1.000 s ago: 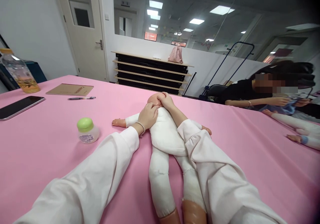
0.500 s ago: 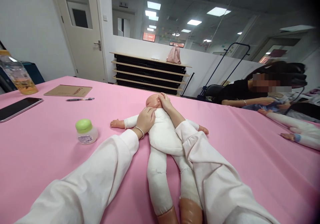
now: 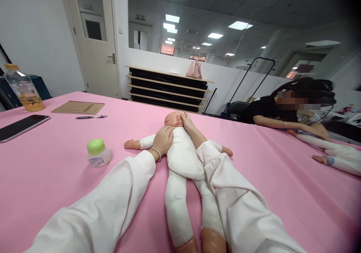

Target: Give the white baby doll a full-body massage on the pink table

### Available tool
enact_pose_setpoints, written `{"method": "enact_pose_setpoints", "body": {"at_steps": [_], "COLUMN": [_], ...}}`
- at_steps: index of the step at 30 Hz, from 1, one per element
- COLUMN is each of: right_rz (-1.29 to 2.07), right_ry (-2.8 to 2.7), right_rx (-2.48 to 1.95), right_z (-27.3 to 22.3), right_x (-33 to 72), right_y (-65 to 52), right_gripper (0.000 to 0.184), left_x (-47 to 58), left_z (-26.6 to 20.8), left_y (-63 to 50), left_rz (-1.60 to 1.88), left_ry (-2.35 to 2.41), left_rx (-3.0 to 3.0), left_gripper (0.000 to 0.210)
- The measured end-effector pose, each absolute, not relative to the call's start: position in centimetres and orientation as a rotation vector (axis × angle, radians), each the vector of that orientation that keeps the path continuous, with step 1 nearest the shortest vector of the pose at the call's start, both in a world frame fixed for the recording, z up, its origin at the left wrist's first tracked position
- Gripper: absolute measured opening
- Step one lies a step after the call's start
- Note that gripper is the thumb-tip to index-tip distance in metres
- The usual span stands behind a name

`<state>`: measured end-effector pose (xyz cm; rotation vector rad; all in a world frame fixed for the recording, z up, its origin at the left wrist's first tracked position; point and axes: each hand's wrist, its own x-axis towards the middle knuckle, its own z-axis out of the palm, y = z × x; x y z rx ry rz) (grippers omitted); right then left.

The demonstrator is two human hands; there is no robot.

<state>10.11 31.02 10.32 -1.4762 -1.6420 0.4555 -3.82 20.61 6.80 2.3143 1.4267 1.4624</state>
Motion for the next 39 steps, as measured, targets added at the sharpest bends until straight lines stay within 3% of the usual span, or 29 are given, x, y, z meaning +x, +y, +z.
{"method": "enact_pose_setpoints", "body": {"at_steps": [7,17,24,31,39], "right_rz": [0.443,0.503,0.648,0.942,1.059], "right_ry": [-1.723,-1.757,-1.826,-1.729,-1.570], "right_rx": [-1.371,-1.390,-1.417,-1.384,-1.312], "right_z": [11.1,11.1,9.7,8.0,6.9], "right_x": [10.3,11.2,14.8,16.8,15.5], "right_y": [29.7,26.8,21.1,14.6,10.8], "right_gripper": [0.048,0.056,0.048,0.073,0.072], "left_x": [-4.0,-4.4,-4.7,-4.4,-5.2], "left_z": [6.7,6.4,5.9,6.3,6.4], "left_y": [20.6,20.0,14.6,7.7,5.0], "left_rz": [1.452,1.425,1.452,1.156,1.098], "left_ry": [1.411,1.441,1.436,1.207,1.205], "left_rx": [2.314,2.269,1.955,1.569,1.548], "left_gripper": [0.032,0.035,0.041,0.061,0.064]}}
